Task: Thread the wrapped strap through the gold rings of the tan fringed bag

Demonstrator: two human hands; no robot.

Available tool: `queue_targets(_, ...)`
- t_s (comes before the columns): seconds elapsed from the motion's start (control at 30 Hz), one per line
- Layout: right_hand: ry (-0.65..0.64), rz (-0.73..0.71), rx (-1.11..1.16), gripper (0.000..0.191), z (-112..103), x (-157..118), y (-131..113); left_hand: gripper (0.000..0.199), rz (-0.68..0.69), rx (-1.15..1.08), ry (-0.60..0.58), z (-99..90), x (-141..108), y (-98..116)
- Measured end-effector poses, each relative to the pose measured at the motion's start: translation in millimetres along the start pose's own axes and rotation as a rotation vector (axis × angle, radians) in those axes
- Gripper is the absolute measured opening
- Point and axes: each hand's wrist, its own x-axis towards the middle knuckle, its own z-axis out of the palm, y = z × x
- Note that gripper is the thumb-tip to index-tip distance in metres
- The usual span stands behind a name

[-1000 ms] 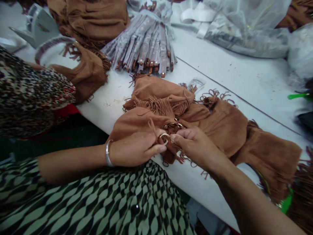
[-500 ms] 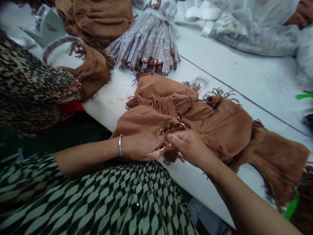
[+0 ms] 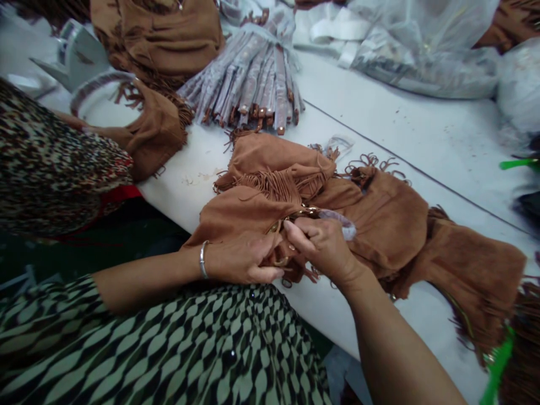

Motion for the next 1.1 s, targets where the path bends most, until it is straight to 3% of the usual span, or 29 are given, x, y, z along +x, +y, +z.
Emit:
queue_targets(0.07,0.011,-0.089,-0.14,0.043,-19.5,2.8,-4.8,0.053,-0.052,-0.049,0.078,-4.5,-6.2,-4.8)
queue_targets(0.17,-0.023,-0.235,-0.309,0.039,-42.5,-3.8,-13.2,0.076,-0.119,0.004,-0.04,-8.4,-19.6,-16.5)
queue_targets(0.23,-0.086,-0.302,-0.356,0.037,-48.3,-12.9,-16.2,0.068,-0.113,0.063,-0.138,-7.6,-29.2,-24.0)
queue_targets(0.33,-0.109,-0.305,-0.391,0.035,-44.2,-31.6,-14.3,0.069,-0.11,0.096,-0.116,-1.4,-44.0,-30.4)
queue_targets(0.4,-0.062,-0.27,-0.4,0.032,-38.0,-48.4,-9.9,0.058,-0.134,0.164,-0.101,4.6,-54.2,-31.5)
queue_targets(0.5,0.044,-0.217,-0.36,0.022,-29.7,-78.2,1.2,0.018,-0.109,0.363,-0.068,13.1,-66.9,-31.1)
queue_targets(0.57,0.2,-0.111,-0.291,0.011,-24.7,-96.3,13.4,0.013,-0.028,0.45,-0.032,16.8,-70.8,-31.0)
queue_targets(0.63,0.515,0.183,-0.135,0.026,-18.3,-108.2,29.9,0.015,0.037,0.473,-0.012,18.7,-70.3,-30.9)
queue_targets(0.7,0.841,0.625,0.209,0.031,-9.7,-112.0,48.4,0.014,0.052,0.473,-0.011,20.0,-67.1,-30.4)
queue_targets(0.73,0.917,0.83,0.456,0.029,-5.0,-111.2,56.9,0.013,0.049,0.478,-0.015,20.9,-65.4,-29.8)
queue_targets(0.8,0.825,1.092,0.98,0.028,4.2,-106.0,68.8,0.009,0.043,0.507,-0.023,22.7,-63.7,-27.8)
queue_targets(0.9,0.552,1.145,1.463,0.026,13.3,-95.8,71.4,0.008,0.05,0.561,-0.031,20.3,-64.9,-23.4)
queue_targets(0.93,0.555,1.111,1.539,0.023,14.7,-93.2,70.4,0.01,0.058,0.567,-0.016,15.7,-65.7,-21.7)
queue_targets(1.0,0.694,1.027,1.621,0.017,15.3,-89.1,69.6,0.015,0.068,0.569,0.072,-3.2,-67.4,-16.3)
queue_targets(1.1,0.816,0.953,1.638,0.021,16.1,-85.1,74.0,0.017,0.044,0.613,0.354,-55.4,-72.2,1.8)
